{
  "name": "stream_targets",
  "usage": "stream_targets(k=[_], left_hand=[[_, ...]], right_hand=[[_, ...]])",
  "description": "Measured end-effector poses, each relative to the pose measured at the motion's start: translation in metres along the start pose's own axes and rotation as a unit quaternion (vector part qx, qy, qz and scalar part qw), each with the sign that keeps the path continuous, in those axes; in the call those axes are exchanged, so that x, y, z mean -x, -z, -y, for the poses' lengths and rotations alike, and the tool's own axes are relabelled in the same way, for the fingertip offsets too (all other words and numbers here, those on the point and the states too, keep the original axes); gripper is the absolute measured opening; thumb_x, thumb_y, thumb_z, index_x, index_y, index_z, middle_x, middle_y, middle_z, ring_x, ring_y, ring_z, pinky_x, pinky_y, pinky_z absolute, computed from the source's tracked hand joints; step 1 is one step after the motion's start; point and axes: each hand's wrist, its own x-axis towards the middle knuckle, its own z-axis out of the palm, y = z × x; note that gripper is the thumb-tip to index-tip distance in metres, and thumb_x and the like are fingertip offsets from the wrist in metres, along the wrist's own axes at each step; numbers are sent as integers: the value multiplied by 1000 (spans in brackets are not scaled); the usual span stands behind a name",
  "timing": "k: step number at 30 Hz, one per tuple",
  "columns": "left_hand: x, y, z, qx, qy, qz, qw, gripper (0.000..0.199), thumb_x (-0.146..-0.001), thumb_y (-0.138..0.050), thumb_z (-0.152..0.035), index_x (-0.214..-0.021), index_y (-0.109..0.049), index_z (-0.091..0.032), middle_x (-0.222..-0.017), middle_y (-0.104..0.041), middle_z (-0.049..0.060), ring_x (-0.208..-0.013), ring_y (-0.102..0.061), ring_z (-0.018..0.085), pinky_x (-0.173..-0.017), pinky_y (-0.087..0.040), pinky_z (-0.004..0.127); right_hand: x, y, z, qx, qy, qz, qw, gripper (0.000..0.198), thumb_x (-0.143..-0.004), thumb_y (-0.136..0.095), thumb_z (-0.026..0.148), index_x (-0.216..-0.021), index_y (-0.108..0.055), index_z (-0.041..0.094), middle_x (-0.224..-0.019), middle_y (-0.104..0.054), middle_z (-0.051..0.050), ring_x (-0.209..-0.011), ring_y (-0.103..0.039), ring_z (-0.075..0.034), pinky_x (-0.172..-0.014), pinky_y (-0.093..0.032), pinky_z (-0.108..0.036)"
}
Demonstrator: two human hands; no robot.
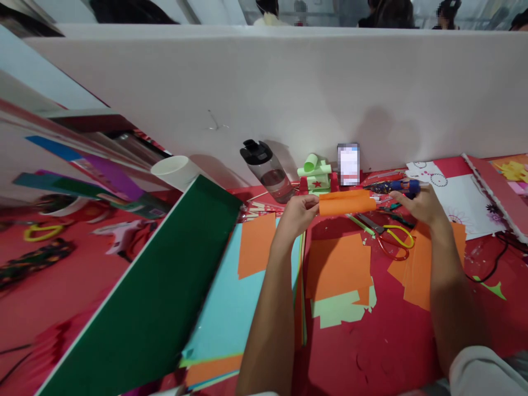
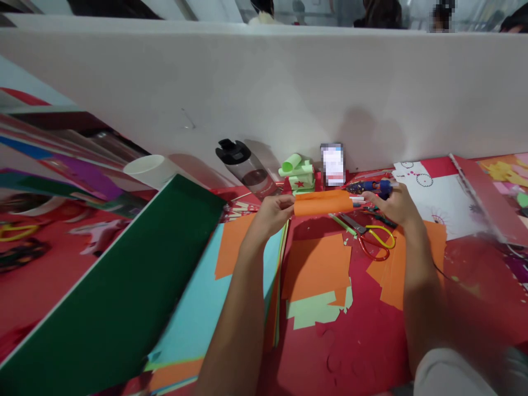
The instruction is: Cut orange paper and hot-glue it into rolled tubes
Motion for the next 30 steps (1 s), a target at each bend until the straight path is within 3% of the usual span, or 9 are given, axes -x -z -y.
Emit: stream_targets(k=[4, 6, 10, 14, 18, 21, 24, 27, 30], left_hand=[[1, -1, -1, 10, 2, -2, 1000, 30, -70, -79, -42, -73, -75, -13, -69, -70, 2, -64, -57, 14, -60, -37, 22], [1, -1, -1, 14, 1, -2, 1000, 30, -69, -80, -42, -71, -74, -13, -68, -69, 2, -64, -57, 13, -60, -38, 22], [0, 1, -1, 22, -2, -7, 1000, 31, -67, -81, -43, -70, -74, -13, -66, -67, 2, -62, -54, 12, -58, -36, 21], [1, 2, 0, 32, 7, -19, 999, 31, -66, -82, -42, -72, -75, -13, -66, -67, 1, -60, -52, 11, -56, -35, 22], [1, 3, 1, 44, 8, -29, 999, 31, -64, -84, -42, -71, -74, -13, -65, -67, 1, -59, -52, 11, -55, -36, 21], [0, 4, 3, 51, 6, -33, 998, 31, -63, -83, -42, -70, -73, -14, -64, -67, 1, -59, -53, 12, -55, -38, 22], [0, 4, 4, 52, 10, -33, 998, 29, -62, -83, -40, -68, -72, -14, -61, -65, 0, -58, -53, 12, -55, -38, 21], [0, 4, 3, 47, 9, -33, 998, 26, -61, -82, -38, -67, -72, -14, -61, -65, 0, -59, -53, 12, -55, -38, 21], [0, 5, 3, 41, 6, -38, 998, 24, -62, -81, -35, -67, -72, -14, -61, -65, 0, -58, -53, 12, -55, -38, 21]], right_hand=[[1, 1, -7, -50, -18, 18, 998, 34, -85, -73, 54, -91, -77, 21, -90, -79, -5, -87, -73, -26, -82, -56, -38], [1, 1, -14, -108, -53, -2, 993, 39, -85, -71, 60, -89, -75, 21, -84, -78, -4, -79, -72, -24, -76, -58, -36], [5, 2, -25, -218, -157, 17, 963, 55, -79, -69, 76, -91, -69, 22, -72, -71, -3, -62, -67, -22, -60, -58, -36], [6, 8, -21, -310, -188, 30, 932, 61, -76, -65, 83, -94, -65, 25, -78, -71, -6, -64, -67, -23, -55, -56, -37], [8, 19, -23, -364, -184, -12, 913, 47, -73, -78, 67, -83, -57, 26, -72, -61, 0, -51, -49, -12, -45, -45, -28], [10, 27, -35, -322, -202, -12, 925, 36, -66, -85, 39, -79, -55, 25, -62, -50, 6, -47, -42, -10, -38, -33, -24], [11, 30, -52, -179, -232, -67, 954, 26, -68, -75, 30, -67, -50, 25, -51, -43, 7, -40, -36, -9, -34, -29, -24], [10, 31, -67, -40, -238, -95, 966, 14, -72, -70, 30, -73, -58, 22, -58, -57, 2, -45, -52, -14, -41, -41, -25], [12, 34, -81, 20, -257, -67, 964, 24, -75, -72, 31, -95, -67, 18, -80, -72, -6, -58, -67, -20, -51, -51, -29]])
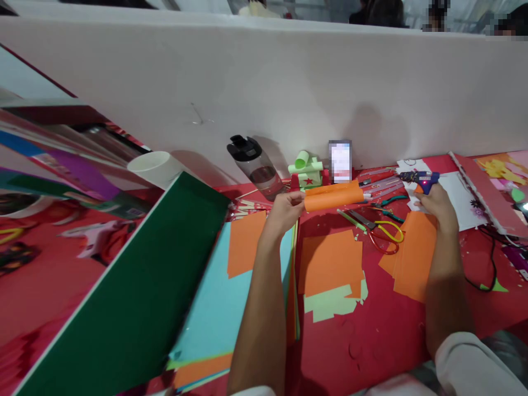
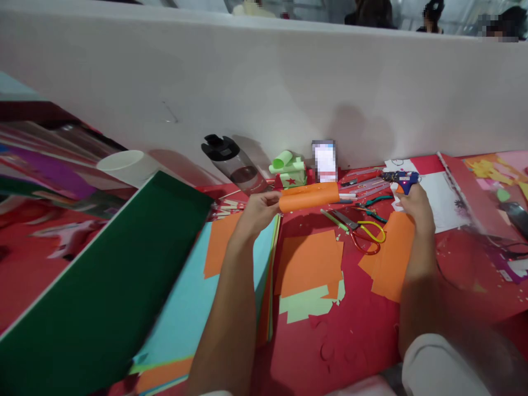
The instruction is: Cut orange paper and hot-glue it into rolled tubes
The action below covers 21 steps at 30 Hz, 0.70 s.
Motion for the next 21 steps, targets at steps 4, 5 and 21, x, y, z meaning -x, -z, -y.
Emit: stream_targets(k=[4, 5, 21], left_hand=[[0, 1, 2, -6, 1, -6, 1000, 24, -62, -81, -35, -68, -73, -14, -56, -61, -1, -54, -50, 11, -53, -37, 21], [-1, 1, 3, -7, 1, -5, 1000, 24, -63, -81, -36, -68, -74, -14, -56, -61, -1, -54, -50, 11, -52, -37, 21], [-1, -5, 3, -10, 6, 17, 1000, 26, -62, -83, -38, -67, -71, -15, -59, -61, -2, -56, -50, 10, -53, -35, 21]], right_hand=[[-4, 5, -20, 133, 7, 9, 991, 31, -82, -72, 39, -103, -69, 17, -92, -76, -13, -83, -73, -28, -68, -54, -34], [-5, 6, -24, 167, 0, 12, 986, 33, -83, -71, 40, -105, -70, 16, -95, -77, -15, -88, -73, -29, -72, -54, -34], [-8, -22, -34, 320, -93, 82, 939, 60, -92, -65, 48, -135, -55, 7, -132, -62, -29, -121, -67, -37, -92, -51, -39]])
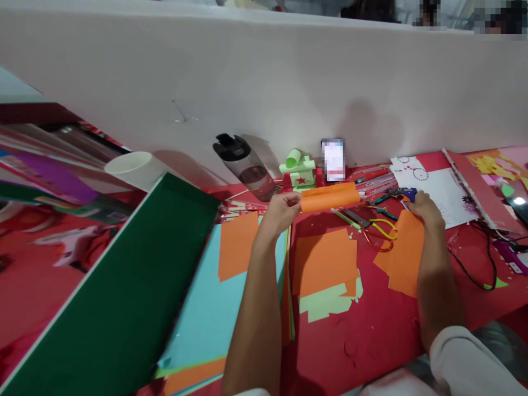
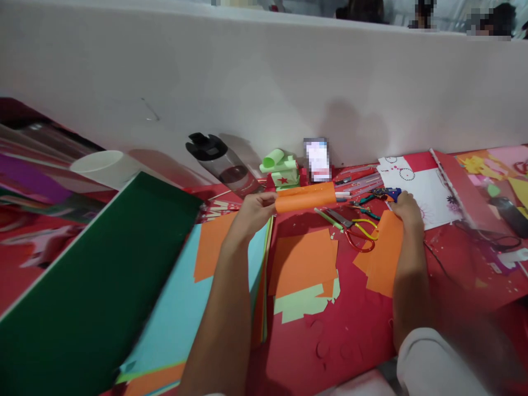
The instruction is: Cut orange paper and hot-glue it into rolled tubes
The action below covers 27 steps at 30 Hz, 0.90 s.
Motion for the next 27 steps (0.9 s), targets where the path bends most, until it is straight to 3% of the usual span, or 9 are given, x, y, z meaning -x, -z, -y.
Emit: stream_targets(k=[7, 12, 14, 18, 23, 27], left_hand=[[2, -3, -5, 7, -10, 24, 1000, 31, -64, -84, -42, -66, -71, -14, -60, -62, 0, -59, -52, 11, -55, -36, 21], [5, -5, -11, 13, -12, 38, 999, 30, -67, -84, -41, -67, -73, -13, -64, -67, 1, -63, -54, 12, -57, -38, 21], [5, -6, -12, 19, -13, 40, 999, 30, -67, -84, -40, -67, -73, -13, -65, -67, 1, -63, -55, 12, -58, -39, 21], [5, -12, -13, 41, -17, 44, 998, 29, -66, -86, -39, -71, -75, -13, -68, -71, 2, -65, -59, 14, -62, -44, 22], [4, -17, -11, 57, -37, 43, 997, 25, -67, -84, -36, -71, -75, -14, -67, -71, 2, -64, -59, 14, -61, -44, 22], [5, -17, -8, 52, -62, 31, 996, 18, -71, -80, -31, -72, -76, -14, -67, -71, 1, -63, -59, 12, -61, -44, 21]], right_hand=[[1, 2, -7, -33, 13, -9, 999, 64, -78, -79, 53, -123, -61, 12, -119, -67, -22, -111, -68, -34, -86, -52, -38], [14, 28, -3, -166, 62, -69, 982, 63, -74, -80, 54, -122, -60, 17, -118, -65, -17, -100, -68, -31, -80, -56, -41], [25, 41, 8, -274, 142, -54, 950, 58, -81, -74, 55, -126, -58, 21, -117, -65, -14, -93, -68, -26, -76, -57, -39], [48, 54, 40, -401, 310, 81, 858, 58, -82, -76, 51, -131, -57, 27, -111, -69, -8, -95, -66, -23, -81, -58, -39], [61, 46, 72, -409, 382, 175, 810, 61, -81, -79, 41, -136, -58, 28, -121, -69, -10, -106, -67, -25, -92, -59, -45], [65, 44, 84, -420, 416, 166, 789, 58, -82, -77, 35, -136, -58, 29, -121, -68, -9, -107, -67, -24, -93, -58, -44]])
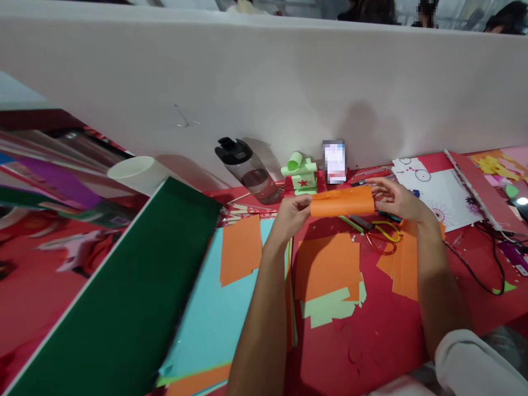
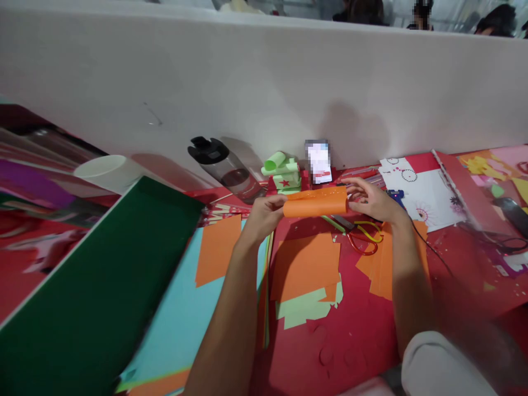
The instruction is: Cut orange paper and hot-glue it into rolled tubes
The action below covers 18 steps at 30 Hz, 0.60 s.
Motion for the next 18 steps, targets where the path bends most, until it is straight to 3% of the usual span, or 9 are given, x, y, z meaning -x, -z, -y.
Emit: stream_targets(k=[4, 10, 18], left_hand=[[0, -1, 0, -5, -14, -13, 1000, 17, -71, -81, -31, -73, -76, -14, -71, -74, 2, -66, -62, 13, -64, -47, 22], [0, -4, -6, -15, -21, -28, 999, 21, -70, -82, -35, -73, -77, -14, -75, -76, 4, -67, -64, 15, -69, -53, 25], [-1, -5, -6, -20, -20, -39, 999, 22, -69, -82, -36, -71, -76, -15, -71, -74, 2, -67, -63, 15, -66, -51, 24]], right_hand=[[-2, -7, 6, 8, 39, -44, 998, 48, -84, -76, 30, -128, -56, 29, -115, -70, -5, -99, -69, -21, -89, -58, -41], [-6, -13, 5, 76, 143, -101, 982, 12, -87, -66, 18, -95, -62, 26, -124, -70, -4, -108, -69, -22, -84, -58, -38], [-8, -15, 4, 98, 151, -147, 973, 9, -83, -66, 16, -84, -68, 24, -116, -74, -5, -107, -70, -23, -77, -60, -37]])
